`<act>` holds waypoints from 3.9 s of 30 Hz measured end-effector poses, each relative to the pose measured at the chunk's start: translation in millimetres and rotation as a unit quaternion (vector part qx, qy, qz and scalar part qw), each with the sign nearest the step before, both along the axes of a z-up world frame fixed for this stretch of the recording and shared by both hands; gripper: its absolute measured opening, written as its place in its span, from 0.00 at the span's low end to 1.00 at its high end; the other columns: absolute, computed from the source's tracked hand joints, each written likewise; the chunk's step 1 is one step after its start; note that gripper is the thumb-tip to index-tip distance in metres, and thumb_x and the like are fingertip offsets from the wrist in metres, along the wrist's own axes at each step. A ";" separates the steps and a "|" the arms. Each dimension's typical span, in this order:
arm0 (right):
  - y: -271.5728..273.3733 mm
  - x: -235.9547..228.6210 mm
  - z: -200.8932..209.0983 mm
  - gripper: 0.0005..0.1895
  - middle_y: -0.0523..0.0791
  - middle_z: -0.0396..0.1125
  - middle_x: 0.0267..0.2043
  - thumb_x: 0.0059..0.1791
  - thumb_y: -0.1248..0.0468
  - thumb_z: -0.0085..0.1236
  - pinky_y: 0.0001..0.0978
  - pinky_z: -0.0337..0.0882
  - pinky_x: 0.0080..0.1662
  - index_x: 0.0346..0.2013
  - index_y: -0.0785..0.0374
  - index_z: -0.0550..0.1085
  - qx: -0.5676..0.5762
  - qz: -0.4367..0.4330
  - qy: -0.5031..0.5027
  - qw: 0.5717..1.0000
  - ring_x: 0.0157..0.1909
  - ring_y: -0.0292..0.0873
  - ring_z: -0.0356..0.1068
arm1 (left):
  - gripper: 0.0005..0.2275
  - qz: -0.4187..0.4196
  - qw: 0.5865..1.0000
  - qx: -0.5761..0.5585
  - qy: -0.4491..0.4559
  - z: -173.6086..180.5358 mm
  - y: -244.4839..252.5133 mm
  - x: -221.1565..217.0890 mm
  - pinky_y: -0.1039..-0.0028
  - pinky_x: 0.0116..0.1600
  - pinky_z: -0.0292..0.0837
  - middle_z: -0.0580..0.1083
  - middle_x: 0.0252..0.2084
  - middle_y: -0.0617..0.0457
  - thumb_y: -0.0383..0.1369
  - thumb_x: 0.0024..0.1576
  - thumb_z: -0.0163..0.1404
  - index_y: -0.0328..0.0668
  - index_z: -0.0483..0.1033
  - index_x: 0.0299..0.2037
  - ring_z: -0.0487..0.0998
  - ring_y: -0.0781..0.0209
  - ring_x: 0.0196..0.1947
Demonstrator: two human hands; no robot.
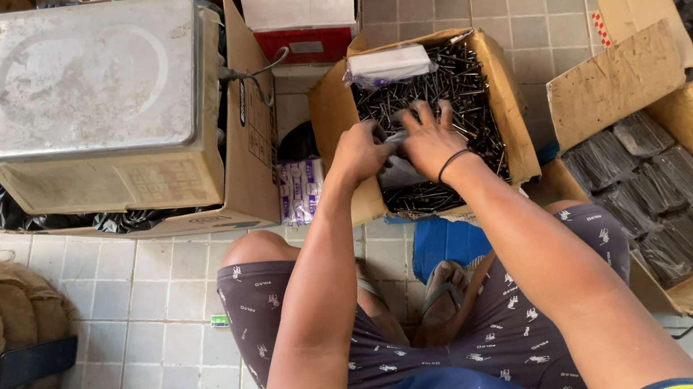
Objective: The person picks up several large black nails from a cardboard box by hand, places them into a small clear plastic bag, and then returns the bag to the box.
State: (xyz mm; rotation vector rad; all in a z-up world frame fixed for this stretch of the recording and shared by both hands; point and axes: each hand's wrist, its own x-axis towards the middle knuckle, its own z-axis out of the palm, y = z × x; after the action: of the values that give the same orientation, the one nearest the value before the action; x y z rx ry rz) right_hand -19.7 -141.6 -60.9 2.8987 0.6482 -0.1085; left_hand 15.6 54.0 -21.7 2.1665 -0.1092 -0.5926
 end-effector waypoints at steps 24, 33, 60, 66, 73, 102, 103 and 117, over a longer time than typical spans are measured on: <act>-85.6 -11.1 98.6 0.14 0.56 0.80 0.52 0.63 0.53 0.63 0.64 0.75 0.64 0.48 0.61 0.85 0.326 -0.128 0.118 0.929 0.61 0.65 0.78 | 0.18 0.037 0.999 0.012 0.007 9.9 -4.4 -4.2 0.56 0.54 0.83 0.84 0.32 0.45 0.40 0.55 0.62 0.40 0.84 0.53 0.88 0.47 0.39; -58.5 -11.4 -74.5 0.24 0.48 0.84 0.50 0.50 0.38 0.68 0.56 0.82 0.59 0.50 0.48 0.89 0.017 -0.130 0.314 0.940 0.59 0.56 0.83 | 0.35 -0.030 0.986 0.156 -0.053 74.0 -17.9 -18.0 0.35 0.60 0.81 0.80 0.57 0.25 0.51 0.62 0.58 0.36 0.70 0.74 0.84 0.25 0.60; -26.1 -34.7 -106.4 0.14 0.56 0.81 0.42 0.52 0.62 0.62 0.52 0.85 0.51 0.46 0.70 0.84 0.215 -0.123 0.288 0.925 0.47 0.58 0.82 | 0.19 0.025 0.983 0.170 -0.058 -3.8 4.9 9.8 0.38 0.54 0.85 0.82 0.50 0.26 0.30 0.60 0.54 0.34 0.83 0.61 0.86 0.25 0.54; -18.2 -43.3 -119.8 0.14 0.58 0.80 0.40 0.53 0.61 0.61 0.52 0.86 0.45 0.46 0.70 0.82 0.139 -0.118 0.278 0.943 0.43 0.58 0.83 | 0.18 0.021 0.985 0.161 -0.053 13.1 6.3 1.4 0.39 0.54 0.85 0.82 0.50 0.24 0.28 0.59 0.54 0.29 0.83 0.59 0.86 0.24 0.53; -1.5 -41.8 -75.3 0.23 0.57 0.81 0.46 0.53 0.52 0.61 0.52 0.85 0.55 0.50 0.71 0.84 0.177 -0.198 0.324 0.908 0.52 0.58 0.83 | 0.19 -0.005 0.991 0.128 -0.040 36.2 3.7 -5.8 0.38 0.55 0.84 0.81 0.51 0.20 0.28 0.61 0.55 0.25 0.82 0.61 0.86 0.23 0.53; 1.0 -30.8 -95.1 0.20 0.48 0.79 0.31 0.59 0.58 0.48 0.47 0.81 0.43 0.34 0.59 0.86 -0.030 -0.043 0.272 0.961 0.37 0.49 0.79 | 0.26 -0.020 0.995 0.099 -0.009 28.0 6.6 -0.4 0.38 0.58 0.83 0.81 0.57 0.22 0.38 0.64 0.57 0.27 0.78 0.69 0.84 0.25 0.58; -2.4 -28.5 -92.7 0.20 0.48 0.79 0.31 0.59 0.58 0.48 0.47 0.81 0.43 0.34 0.59 0.86 -0.030 -0.044 0.267 0.962 0.37 0.49 0.79 | 0.26 -0.021 0.995 0.099 -0.014 30.7 4.8 0.8 0.38 0.58 0.83 0.81 0.57 0.22 0.38 0.64 0.57 0.27 0.78 0.69 0.84 0.25 0.58; -14.2 -27.1 -95.5 0.13 0.52 0.81 0.41 0.57 0.66 0.52 0.58 0.82 0.50 0.40 0.62 0.85 -0.012 -0.015 0.303 0.953 0.46 0.57 0.82 | 0.22 -0.020 0.991 0.128 -0.025 11.9 -2.4 5.6 0.41 0.60 0.83 0.83 0.52 0.27 0.42 0.60 0.58 0.37 0.84 0.60 0.85 0.27 0.58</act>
State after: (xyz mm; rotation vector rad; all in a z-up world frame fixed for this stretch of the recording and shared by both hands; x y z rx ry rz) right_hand -46.8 -155.8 -156.4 2.8335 0.6729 -1.0307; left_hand 21.2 51.6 -9.8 2.4335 -0.1085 -0.6033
